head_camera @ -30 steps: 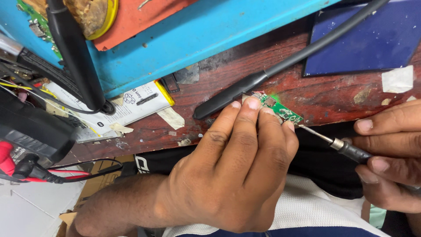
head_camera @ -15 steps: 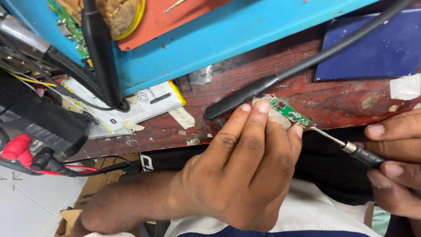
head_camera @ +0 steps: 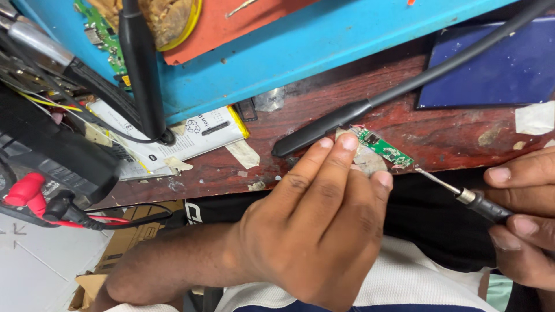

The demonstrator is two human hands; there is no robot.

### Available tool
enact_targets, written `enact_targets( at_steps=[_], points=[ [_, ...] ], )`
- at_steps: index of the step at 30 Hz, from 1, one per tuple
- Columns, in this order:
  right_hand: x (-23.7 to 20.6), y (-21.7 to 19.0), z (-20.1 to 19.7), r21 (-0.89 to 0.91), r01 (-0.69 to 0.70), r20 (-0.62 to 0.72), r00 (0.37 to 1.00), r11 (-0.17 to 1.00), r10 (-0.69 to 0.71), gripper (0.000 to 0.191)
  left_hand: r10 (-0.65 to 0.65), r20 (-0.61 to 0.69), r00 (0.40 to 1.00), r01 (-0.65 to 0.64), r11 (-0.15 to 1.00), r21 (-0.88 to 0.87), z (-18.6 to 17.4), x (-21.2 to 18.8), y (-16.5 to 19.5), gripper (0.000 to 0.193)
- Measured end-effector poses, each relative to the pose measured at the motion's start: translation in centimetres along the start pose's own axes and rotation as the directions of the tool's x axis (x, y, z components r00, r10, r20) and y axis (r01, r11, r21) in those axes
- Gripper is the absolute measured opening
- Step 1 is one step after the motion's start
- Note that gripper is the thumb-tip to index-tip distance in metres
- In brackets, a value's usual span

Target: The person twists the ends of a wire between their fingers, then holds a small green circuit board against the workbench edge and solders its contacts with a soldering iron, repositioning the board as they work. They then handle the wire again and set the board on the cluttered workbench.

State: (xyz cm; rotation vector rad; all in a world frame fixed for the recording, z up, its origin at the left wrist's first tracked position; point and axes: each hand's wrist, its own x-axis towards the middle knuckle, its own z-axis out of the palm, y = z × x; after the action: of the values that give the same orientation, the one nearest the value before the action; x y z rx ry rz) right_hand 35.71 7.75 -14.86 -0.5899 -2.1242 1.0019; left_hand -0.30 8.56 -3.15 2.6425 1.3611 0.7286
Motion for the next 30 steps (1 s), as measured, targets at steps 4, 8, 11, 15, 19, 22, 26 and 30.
enact_targets(
  at_steps=[4,8,11,15,19,22,26,30],
  points=[
    [0.6,-0.3,0.3,0.028,0.014,-0.054,0.998,1.000,-0.012,0.039,-0.025,0.025,0.999,0.025,1.000,-0.006,-0.3,0.1,-0.1,0.007],
    [0.6,-1.3,0.0,0.114,-0.184,-0.084,0.977,0.976,0.194,0.038,-0.075,0.028,0.997,0.075,0.997,-0.017,-0.3,0.5,0.1,0.012],
    [0.7,-1.3,-0.3,0.089,-0.148,-0.066,0.986,0.985,0.154,0.040,-0.097,0.029,0.995,0.098,0.995,-0.033,-0.3,0.7,0.2,0.013],
    [1.2,-1.0,-0.3,0.066,-0.099,-0.042,0.994,0.993,0.102,0.042,-0.129,0.011,0.992,0.129,0.989,-0.072,-0.2,0.7,0.3,0.016],
    [1.8,-1.4,-0.6,0.044,-0.128,-0.007,0.992,0.991,0.128,0.045,-0.127,-0.011,0.992,0.126,0.990,-0.063,0.1,0.7,0.3,0.012],
    [2.0,-1.7,-0.8,0.043,-0.193,0.008,0.981,0.980,0.193,0.045,-0.136,-0.026,0.990,0.133,0.988,-0.074,0.4,0.7,0.3,0.012],
    [2.2,-1.4,-0.9,0.047,-0.169,0.022,0.985,0.984,0.169,0.044,-0.134,-0.025,0.991,0.132,0.989,-0.073,0.5,0.6,0.3,0.011],
    [2.3,-1.5,-0.9,0.029,-0.180,0.045,0.983,0.983,0.178,0.041,-0.118,-0.008,0.993,0.117,0.991,-0.059,0.3,0.7,0.2,0.011]
  ],
)
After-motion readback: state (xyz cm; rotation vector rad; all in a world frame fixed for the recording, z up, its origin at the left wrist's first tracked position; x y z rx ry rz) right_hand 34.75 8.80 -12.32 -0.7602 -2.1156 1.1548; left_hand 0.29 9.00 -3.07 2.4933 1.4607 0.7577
